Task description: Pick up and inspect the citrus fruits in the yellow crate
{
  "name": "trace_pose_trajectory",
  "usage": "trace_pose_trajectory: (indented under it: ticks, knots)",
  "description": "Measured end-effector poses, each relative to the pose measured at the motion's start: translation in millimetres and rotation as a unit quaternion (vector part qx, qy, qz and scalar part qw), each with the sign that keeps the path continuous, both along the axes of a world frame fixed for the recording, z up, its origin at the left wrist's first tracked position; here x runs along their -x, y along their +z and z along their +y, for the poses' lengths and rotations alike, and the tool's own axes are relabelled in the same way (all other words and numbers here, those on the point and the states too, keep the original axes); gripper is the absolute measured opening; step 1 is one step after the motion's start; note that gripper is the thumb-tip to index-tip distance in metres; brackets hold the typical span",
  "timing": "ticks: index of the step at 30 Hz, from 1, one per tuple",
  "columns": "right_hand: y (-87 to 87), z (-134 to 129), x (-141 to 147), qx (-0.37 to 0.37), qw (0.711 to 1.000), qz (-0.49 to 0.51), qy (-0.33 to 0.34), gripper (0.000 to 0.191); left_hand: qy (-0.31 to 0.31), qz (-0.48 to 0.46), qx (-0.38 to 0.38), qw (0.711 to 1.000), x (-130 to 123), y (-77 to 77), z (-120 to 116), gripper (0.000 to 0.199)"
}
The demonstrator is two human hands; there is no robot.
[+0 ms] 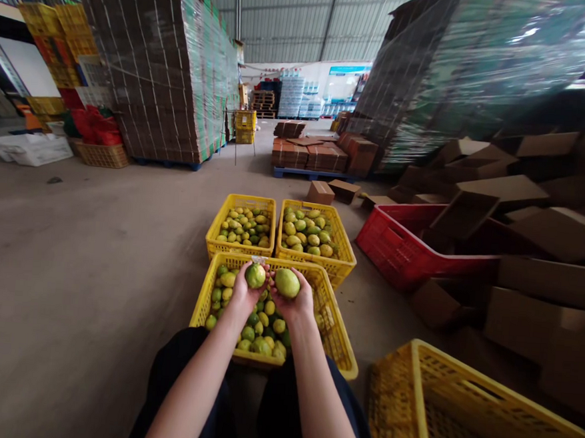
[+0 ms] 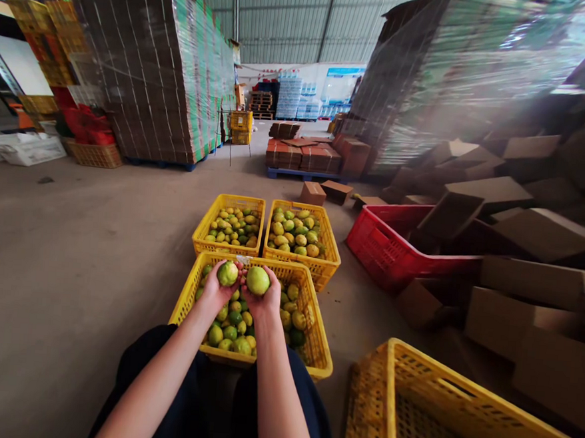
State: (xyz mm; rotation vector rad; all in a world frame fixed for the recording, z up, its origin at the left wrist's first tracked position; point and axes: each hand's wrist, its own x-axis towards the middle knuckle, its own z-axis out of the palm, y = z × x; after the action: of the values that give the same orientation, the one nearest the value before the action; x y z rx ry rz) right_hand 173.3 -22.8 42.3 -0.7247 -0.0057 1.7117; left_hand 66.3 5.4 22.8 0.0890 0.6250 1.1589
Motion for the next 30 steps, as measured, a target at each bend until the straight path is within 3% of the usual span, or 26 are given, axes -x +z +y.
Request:
trace_pose_trajectory:
  ticks: [10, 16, 30]
  knots:
    - [0.5, -2.1, -0.8, -0.026, 0.996, 0.018, -0.078, 0.025, 0.02, -0.04, -0.052, 0.998, 4.6, 6.0, -5.5, 0.016]
    - [1.4, -2.7, -0.3, -0.045, 0.993, 0.024, -0.102, 0.025, 0.069, -0.075, -0.027, 0.994, 0.2, 7.3, -5.5, 0.014]
    - [2.0, -2.7, 0.5, -0.015, 0.994, 0.038, -0.105, 0.023, 0.073, -0.093, 0.025, 0.993, 0.3, 6.5, -6.4, 0.015]
